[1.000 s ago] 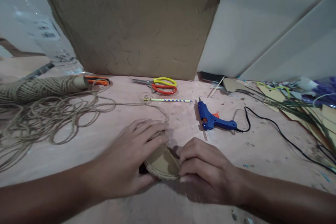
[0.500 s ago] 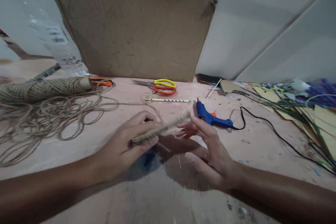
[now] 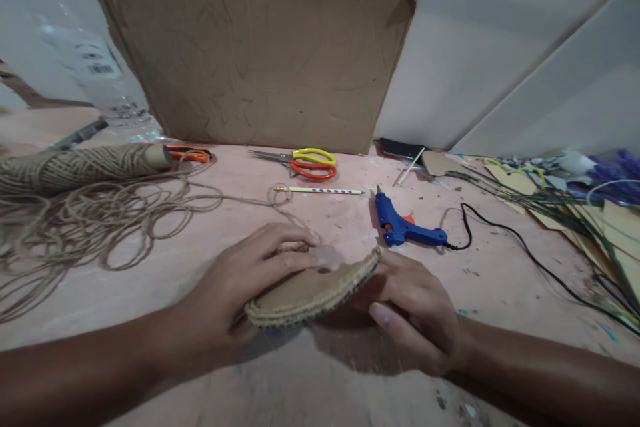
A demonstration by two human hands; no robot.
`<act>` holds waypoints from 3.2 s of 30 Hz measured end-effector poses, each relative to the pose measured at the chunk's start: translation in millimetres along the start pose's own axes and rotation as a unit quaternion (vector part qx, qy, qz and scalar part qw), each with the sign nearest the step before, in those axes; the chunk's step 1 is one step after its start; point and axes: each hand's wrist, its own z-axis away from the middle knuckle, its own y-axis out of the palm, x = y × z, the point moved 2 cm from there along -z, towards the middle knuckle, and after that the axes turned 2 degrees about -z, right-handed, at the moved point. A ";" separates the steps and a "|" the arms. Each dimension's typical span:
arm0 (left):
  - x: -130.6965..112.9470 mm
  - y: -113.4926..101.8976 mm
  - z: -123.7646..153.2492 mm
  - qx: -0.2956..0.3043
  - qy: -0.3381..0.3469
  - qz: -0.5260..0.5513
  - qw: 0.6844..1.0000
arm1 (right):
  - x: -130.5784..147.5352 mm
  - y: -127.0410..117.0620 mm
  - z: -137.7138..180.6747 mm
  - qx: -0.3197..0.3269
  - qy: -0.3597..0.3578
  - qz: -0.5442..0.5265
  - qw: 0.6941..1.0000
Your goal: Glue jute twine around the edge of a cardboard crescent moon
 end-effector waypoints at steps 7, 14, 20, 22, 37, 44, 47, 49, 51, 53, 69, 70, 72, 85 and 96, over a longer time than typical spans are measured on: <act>-0.2 2.2 -0.6 0.000 -0.013 -0.111 0.994 | 0.8 3.6 -0.8 -0.003 0.003 -0.019 1.000; -2.1 0.7 1.2 0.031 -0.016 -0.180 0.983 | 3.5 -0.8 -2.6 0.013 0.024 -0.009 1.000; -9.3 -1.9 0.2 0.040 -0.027 -0.216 0.975 | 4.3 -1.8 -2.8 0.015 0.030 -0.015 0.999; -10.1 -2.2 0.3 0.042 -0.024 -0.221 0.974 | 4.8 -2.9 -2.0 0.013 0.027 -0.012 0.999; -13.3 -3.4 -1.8 0.050 -0.033 -0.206 0.977 | 15.5 -4.0 -5.6 -0.069 -0.022 0.094 0.993; -13.8 -3.5 -3.6 0.060 -0.021 -0.179 0.982 | 17.3 -4.8 -4.7 -0.051 -0.042 0.095 0.993; -13.9 -3.6 -3.5 0.062 -0.022 -0.178 0.982 | 17.4 -4.1 -2.8 -0.048 -0.041 0.097 0.993; -13.7 -3.8 -3.0 0.060 -0.025 -0.174 0.983 | 17.7 -4.3 -2.3 -0.040 -0.038 0.100 0.993; -13.8 -3.9 -2.7 0.059 -0.024 -0.173 0.983 | 18.0 -5.0 -2.2 -0.039 -0.038 0.100 0.993; -14.3 -3.9 -2.8 0.060 -0.026 -0.173 0.983 | 18.4 -5.5 -2.2 -0.041 -0.039 0.098 0.994; -15.0 -3.5 -0.9 0.064 -0.035 -0.171 0.983 | 18.7 -5.3 -1.6 -0.013 -0.037 0.097 0.994; -14.4 -3.6 -0.9 0.061 -0.033 -0.168 0.983 | 18.1 -4.4 -1.2 -0.009 -0.036 0.102 0.994; -13.2 -4.2 -1.2 0.056 -0.033 -0.161 0.985 | 16.4 -1.8 -0.2 -0.008 -0.032 0.108 0.994; -11.8 -4.4 -4.3 0.063 -0.061 -0.142 0.986 | 6.6 7.8 -1.5 -0.025 -0.020 0.073 0.997; 0.2 -2.6 -7.3 0.019 -0.004 -0.135 0.991 | 14.8 -0.6 3.2 -0.053 0.004 0.039 0.998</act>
